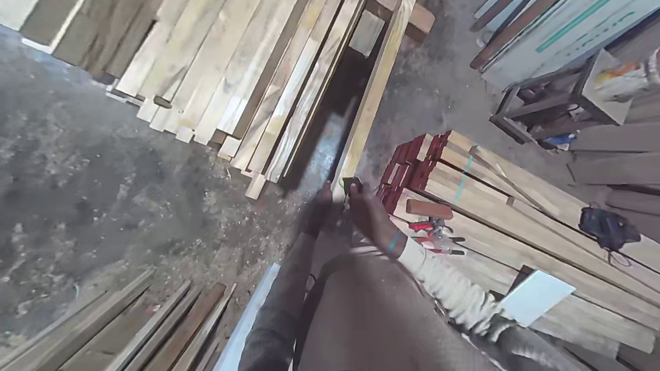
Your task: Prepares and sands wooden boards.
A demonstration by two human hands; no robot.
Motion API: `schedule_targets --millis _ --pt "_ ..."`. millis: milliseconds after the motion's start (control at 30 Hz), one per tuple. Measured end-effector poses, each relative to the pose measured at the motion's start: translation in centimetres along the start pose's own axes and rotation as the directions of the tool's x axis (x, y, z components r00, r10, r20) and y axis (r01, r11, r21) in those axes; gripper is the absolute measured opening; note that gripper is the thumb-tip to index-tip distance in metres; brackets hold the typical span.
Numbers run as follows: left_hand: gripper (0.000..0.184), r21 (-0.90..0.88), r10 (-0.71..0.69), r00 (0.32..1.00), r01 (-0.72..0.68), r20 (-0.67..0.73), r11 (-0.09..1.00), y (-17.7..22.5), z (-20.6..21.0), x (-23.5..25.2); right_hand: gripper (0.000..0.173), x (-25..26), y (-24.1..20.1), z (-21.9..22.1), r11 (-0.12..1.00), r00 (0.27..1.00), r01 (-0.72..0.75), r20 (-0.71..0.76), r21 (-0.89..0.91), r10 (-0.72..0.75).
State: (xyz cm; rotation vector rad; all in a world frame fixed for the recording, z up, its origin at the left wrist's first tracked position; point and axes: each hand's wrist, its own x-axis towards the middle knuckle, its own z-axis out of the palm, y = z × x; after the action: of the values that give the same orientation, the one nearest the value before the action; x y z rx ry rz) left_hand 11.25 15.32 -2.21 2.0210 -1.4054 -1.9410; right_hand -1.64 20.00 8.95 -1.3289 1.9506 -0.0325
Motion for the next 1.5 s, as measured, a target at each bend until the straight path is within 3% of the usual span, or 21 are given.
schedule_targets --millis 100,167,233,300,333,400,433,467,500,533,567,600,633,700,833,900,1000,1167,1333,1400,1500 --pt "0.073 0.108 -0.069 0.998 0.068 -0.001 0.992 0.5 -0.2 -0.5 0.037 -2.3 0.8 -1.0 1.000 0.989 0.004 0.148 -0.009 -0.003" --pt "0.050 0.260 0.028 0.997 -0.046 0.073 0.965 0.4 -1.3 -1.2 0.039 -1.9 2.8 -3.2 0.994 0.973 0.105 0.202 0.023 -0.107" --pt "0.041 -0.026 0.082 0.981 -0.078 0.179 0.997 -2.0 -2.1 -0.2 0.038 -1.5 5.4 -5.0 0.964 0.965 0.201 0.135 0.173 -0.225" --pt "0.060 -0.425 0.031 0.958 0.098 0.285 0.900 -3.6 -2.0 -0.2 0.038 -1.3 7.2 -6.0 0.907 0.963 0.177 0.121 0.382 -0.239" --pt "0.065 -0.480 0.022 0.954 0.131 0.300 0.868 -2.9 -2.4 -0.8 0.038 -1.0 7.6 -6.2 0.860 0.965 0.135 0.131 0.492 -0.227" --pt "0.063 -0.296 -0.115 0.966 0.182 0.231 0.938 1.6 -3.3 -4.1 0.042 -1.0 8.1 -6.3 0.778 0.967 0.040 0.173 0.628 -0.189" --pt "0.058 -0.124 -0.297 0.943 0.317 0.153 0.940 5.7 -3.1 -6.1 0.045 -0.9 8.2 -6.3 0.758 0.967 0.013 0.185 0.652 -0.176" --pt "0.059 -0.028 -0.076 0.996 0.077 0.042 0.997 4.3 -2.5 -6.5 0.048 -0.9 8.3 -6.2 0.741 0.966 -0.005 0.196 0.672 -0.171" --pt "0.059 0.088 0.223 0.974 -0.220 -0.028 0.971 1.6 -2.0 -5.9 0.052 -1.0 8.4 -6.0 0.717 0.965 -0.011 0.196 0.697 -0.175" --pt "0.053 0.241 0.439 0.898 -0.416 -0.046 0.877 0.0 -1.8 -5.5 0.054 -1.1 8.6 -5.7 0.690 0.964 -0.010 0.190 0.724 -0.186" --pt "0.045 0.336 0.127 0.984 -0.161 0.122 0.928 3.5 -2.7 -6.9 0.056 -1.3 8.8 -5.4 0.664 0.963 -0.004 0.181 0.747 -0.198" --pt "0.043 0.331 -0.082 0.988 0.033 0.134 0.943 5.3 -2.5 -7.0 0.057 -1.3 9.1 -4.9 0.646 0.963 0.005 0.171 0.764 -0.210" --pt "0.047 0.273 -0.095 0.991 0.067 0.093 0.960 4.3 -2.0 -6.4 0.057 -1.5 9.4 -4.4 0.633 0.964 0.011 0.161 0.774 -0.213" --pt "0.065 0.138 0.077 0.997 -0.079 0.026 0.987 -0.7 -1.6 -4.3 0.055 -2.2 9.9 -3.5 0.597 0.965 0.005 0.152 0.802 -0.212" --pt "0.064 0.074 0.212 0.976 -0.215 0.049 0.974 -3.3 -2.7 -4.0 0.047 -4.1 9.8 -2.5 0.529 0.978 -0.022 0.129 0.848 -0.166" --pt "0.068 -0.071 0.183 0.975 -0.175 0.122 0.982 -3.3 -3.4 -4.5 0.047 -4.8 9.8 -1.9 0.502 0.982 -0.024 0.113 0.865 -0.149" --pt "0.067 -0.430 0.083 0.961 0.040 0.263 0.902 -4.4 -3.5 -3.4 0.047 -6.1 9.6 -0.7 0.465 0.987 -0.035 0.103 0.884 -0.122" --pt "0.078 -0.546 0.137 0.871 0.166 0.471 0.821 -6.5 -3.1 -0.1 0.049 -7.6 9.8 1.2 0.398 0.988 -0.031 0.089 0.917 -0.127" --pt "0.081 -0.444 0.054 0.942 0.104 0.330 0.890 -4.9 -2.7 -1.0 0.049 -8.0 10.2 1.5 0.335 0.993 -0.009 0.048 0.942 -0.110" --pt "0.083 -0.112 0.012 0.999 -0.008 0.039 0.994 -3.8 -2.4 -2.0 0.047 -7.8 10.4 1.1 0.337 0.994 0.012 0.025 0.941 -0.105" --pt "0.082 0.273 0.209 0.937 -0.131 -0.280 0.953 -3.6 -1.9 -3.7 0.039 -6.9 11.1 0.1 0.307 0.996 0.060 -0.035 0.950 -0.085"
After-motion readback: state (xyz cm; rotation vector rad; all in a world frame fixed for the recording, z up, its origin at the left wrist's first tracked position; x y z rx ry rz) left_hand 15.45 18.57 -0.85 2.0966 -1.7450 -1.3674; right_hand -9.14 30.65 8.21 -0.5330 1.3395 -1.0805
